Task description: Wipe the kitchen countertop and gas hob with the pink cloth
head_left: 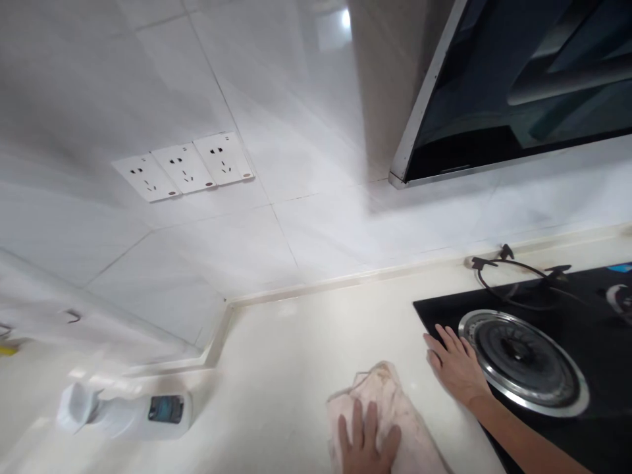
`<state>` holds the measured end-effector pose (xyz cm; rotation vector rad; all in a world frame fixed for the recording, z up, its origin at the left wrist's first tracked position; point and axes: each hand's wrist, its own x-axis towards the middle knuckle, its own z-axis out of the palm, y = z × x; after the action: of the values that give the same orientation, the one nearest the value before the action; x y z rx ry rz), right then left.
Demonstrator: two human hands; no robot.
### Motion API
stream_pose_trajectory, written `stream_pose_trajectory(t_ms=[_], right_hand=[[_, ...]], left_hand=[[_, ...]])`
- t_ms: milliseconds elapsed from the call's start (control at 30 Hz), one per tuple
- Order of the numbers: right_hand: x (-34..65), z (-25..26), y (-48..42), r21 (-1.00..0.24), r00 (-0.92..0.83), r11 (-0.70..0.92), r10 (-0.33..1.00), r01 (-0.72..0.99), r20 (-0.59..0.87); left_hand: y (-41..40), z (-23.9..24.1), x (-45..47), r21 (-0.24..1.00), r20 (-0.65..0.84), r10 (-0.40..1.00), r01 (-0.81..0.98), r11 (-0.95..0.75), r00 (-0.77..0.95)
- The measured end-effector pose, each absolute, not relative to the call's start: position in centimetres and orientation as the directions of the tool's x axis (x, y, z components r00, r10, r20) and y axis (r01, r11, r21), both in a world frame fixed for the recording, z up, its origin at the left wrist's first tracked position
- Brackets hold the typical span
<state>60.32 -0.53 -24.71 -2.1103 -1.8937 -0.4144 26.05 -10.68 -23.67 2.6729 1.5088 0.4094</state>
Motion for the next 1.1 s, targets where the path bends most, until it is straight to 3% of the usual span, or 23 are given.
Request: stream_pose_trajectory(t_ms=[100, 300, 533, 867, 1100], right_hand=[[60.2, -24.5, -0.5, -0.006, 0.102, -0.108, 0.919, 0.994, 0.381], [60.1, -24.0, -0.4, -0.004, 0.107, -0.113, 0.924, 0.994, 0.367], [60.5, -24.6, -0.3, 0.012, 0.074, -0.087, 0.912, 0.996, 0.404], [60.9, -25.5, -0.5, -0.019, 0.078, -0.077, 0.910, 0.997, 0.407], [60.7, -25.2, -0.6, 0.004, 0.077, -0.086, 0.907, 0.996, 0.413]], left_hand=[[-6.4, -24.1, 28.2, 0.140, 0.259, 0.761, 0.756, -0.639, 0.595], [2.1, -20.2, 29.9, 0.233, 0.193, 0.906, 0.880, -0.415, 0.376], [8.2, -16.2, 27.0, 0.240, 0.165, 0.957, 0.931, -0.275, 0.240], [4.0, -14.9, 13.7, 0.211, 0.079, 0.976, 0.960, 0.181, -0.202], [-4.7, -18.2, 10.5, 0.051, 0.111, 0.911, 0.918, 0.393, -0.396]])
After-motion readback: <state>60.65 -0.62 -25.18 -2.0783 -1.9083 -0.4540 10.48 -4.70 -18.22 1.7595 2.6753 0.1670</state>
